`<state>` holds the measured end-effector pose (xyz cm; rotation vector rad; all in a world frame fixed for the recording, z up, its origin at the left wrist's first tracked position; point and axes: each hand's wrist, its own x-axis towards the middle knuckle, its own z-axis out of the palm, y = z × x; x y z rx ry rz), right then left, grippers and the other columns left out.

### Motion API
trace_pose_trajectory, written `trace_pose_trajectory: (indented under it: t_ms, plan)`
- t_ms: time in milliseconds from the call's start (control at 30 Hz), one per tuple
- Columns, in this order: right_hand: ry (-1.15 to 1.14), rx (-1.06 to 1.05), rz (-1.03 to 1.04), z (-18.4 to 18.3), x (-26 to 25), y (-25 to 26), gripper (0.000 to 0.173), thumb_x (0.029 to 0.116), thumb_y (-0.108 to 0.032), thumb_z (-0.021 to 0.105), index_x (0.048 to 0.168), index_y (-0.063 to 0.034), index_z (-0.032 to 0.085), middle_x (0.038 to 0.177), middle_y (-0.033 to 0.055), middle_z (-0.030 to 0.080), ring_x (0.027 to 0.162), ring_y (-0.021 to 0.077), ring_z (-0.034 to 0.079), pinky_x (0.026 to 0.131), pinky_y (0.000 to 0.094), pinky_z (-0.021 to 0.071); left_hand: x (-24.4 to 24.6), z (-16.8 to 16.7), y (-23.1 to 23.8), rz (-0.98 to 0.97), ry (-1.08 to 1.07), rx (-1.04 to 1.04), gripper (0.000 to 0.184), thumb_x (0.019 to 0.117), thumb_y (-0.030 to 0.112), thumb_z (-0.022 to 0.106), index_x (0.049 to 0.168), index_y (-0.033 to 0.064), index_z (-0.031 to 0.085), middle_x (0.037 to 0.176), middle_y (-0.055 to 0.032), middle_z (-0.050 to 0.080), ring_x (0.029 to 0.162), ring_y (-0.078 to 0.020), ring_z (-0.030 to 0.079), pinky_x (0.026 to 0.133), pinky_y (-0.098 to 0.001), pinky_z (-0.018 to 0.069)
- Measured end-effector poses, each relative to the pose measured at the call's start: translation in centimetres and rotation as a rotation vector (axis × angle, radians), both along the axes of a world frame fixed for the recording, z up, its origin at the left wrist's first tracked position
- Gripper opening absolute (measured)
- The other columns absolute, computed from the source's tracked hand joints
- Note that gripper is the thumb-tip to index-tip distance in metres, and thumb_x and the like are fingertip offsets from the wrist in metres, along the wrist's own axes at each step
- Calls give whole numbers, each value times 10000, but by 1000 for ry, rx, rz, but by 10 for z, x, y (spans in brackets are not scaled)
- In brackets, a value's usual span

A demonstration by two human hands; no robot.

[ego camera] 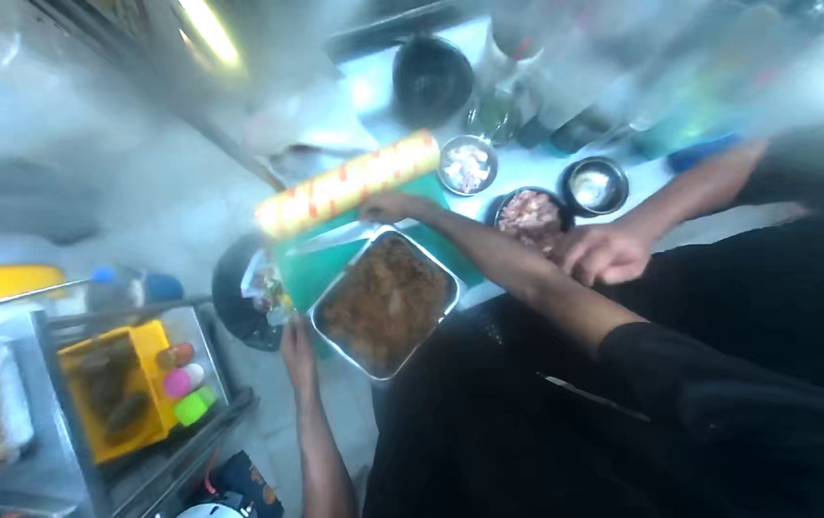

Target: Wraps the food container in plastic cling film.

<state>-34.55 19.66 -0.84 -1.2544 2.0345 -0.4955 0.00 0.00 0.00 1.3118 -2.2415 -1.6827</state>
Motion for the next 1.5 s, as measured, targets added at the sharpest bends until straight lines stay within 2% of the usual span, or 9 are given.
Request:
trace_pose_trajectory:
  t_ms: [67, 167, 333, 767, 1000, 1133, 1333, 1433, 1500]
  plan:
    - [-44, -61, 88, -14, -18, 31, 265, 1003, -100, 625, 1247, -58, 720, 1197, 162, 717, 1144, 320, 672, 1051, 523, 491, -18, -7, -15, -173, -11, -168, 442, 1104, 327, 409, 1156, -15, 685, 966, -143, 685, 848, -187, 646, 821, -408, 547]
    - [-48, -88, 216, -30, -23, 53, 390, 929, -58, 727, 1317, -71, 693, 1242, 205, 685, 1182, 367, 639, 1071, 530, 465, -46, -32, -38, -385, -26, -227, 507, 1094, 390, 414, 901, 15, 695, 725, -57, 615, 642, -135, 572, 653, -368, 507]
    - [77, 77, 228, -14, -10, 61, 433, 975, -168, 700, 1401, -134, 632, 1343, 221, 597, 1229, 392, 592, 1057, 541, 475, -55, -59, -46, -579, 7, -205, 561, 1086, 420, 438, 755, 9, 629, 635, -56, 537, 592, -150, 537, 626, -391, 486]
    - [99, 291, -262, -25, 62, 170, 646, 831, -300, 836, 1416, -166, 598, 1390, 200, 576, 1228, 383, 608, 1012, 564, 519, 55, -32, 12, 11, -2, 36, 561, 1113, 404, 339, 859, 4, 639, 719, 0, 618, 681, -27, 614, 703, -264, 559]
    - [-134, 116, -759, -3, 165, 245, 482, 862, -259, 791, 1297, -91, 671, 1279, 190, 630, 1184, 343, 613, 1016, 529, 511, 78, -21, 78, 282, -2, 296, 581, 1109, 469, 271, 1274, 18, 599, 1154, -91, 686, 1051, -124, 663, 933, -380, 561]
    - [-322, -82, -1077, -20, 254, 274, 484, 902, -260, 741, 1310, -16, 649, 1282, 222, 625, 1198, 306, 602, 1062, 438, 481, 73, -22, 98, 285, 28, 340, 602, 1101, 499, 275, 1350, 31, 560, 1241, -133, 659, 1123, -192, 649, 965, -439, 550]
    - [-329, -104, -1387, -30, 329, 294, 486, 908, -199, 691, 1351, -11, 619, 1342, 222, 581, 1179, 280, 610, 995, 408, 527, 40, -18, 104, 107, -63, 371, 592, 1113, 456, 276, 1270, -16, 596, 1153, -166, 675, 1031, -207, 671, 901, -437, 570]
    - [-267, -126, -1460, -36, 328, 296, 462, 911, -175, 695, 1339, -11, 634, 1331, 220, 588, 1181, 276, 606, 1006, 399, 520, 23, -21, 72, -54, -153, 323, 644, 1115, 468, 227, 1174, -34, 626, 935, -143, 678, 777, -195, 654, 696, -401, 577]
    - [-203, -134, -1459, -42, 323, 294, 458, 922, -172, 680, 1346, -5, 632, 1337, 233, 582, 1199, 292, 597, 1023, 410, 511, 5, -16, 39, -2, -117, 288, 618, 1123, 436, 167, 1257, 0, 583, 894, -96, 666, 667, -173, 623, 602, -353, 546]
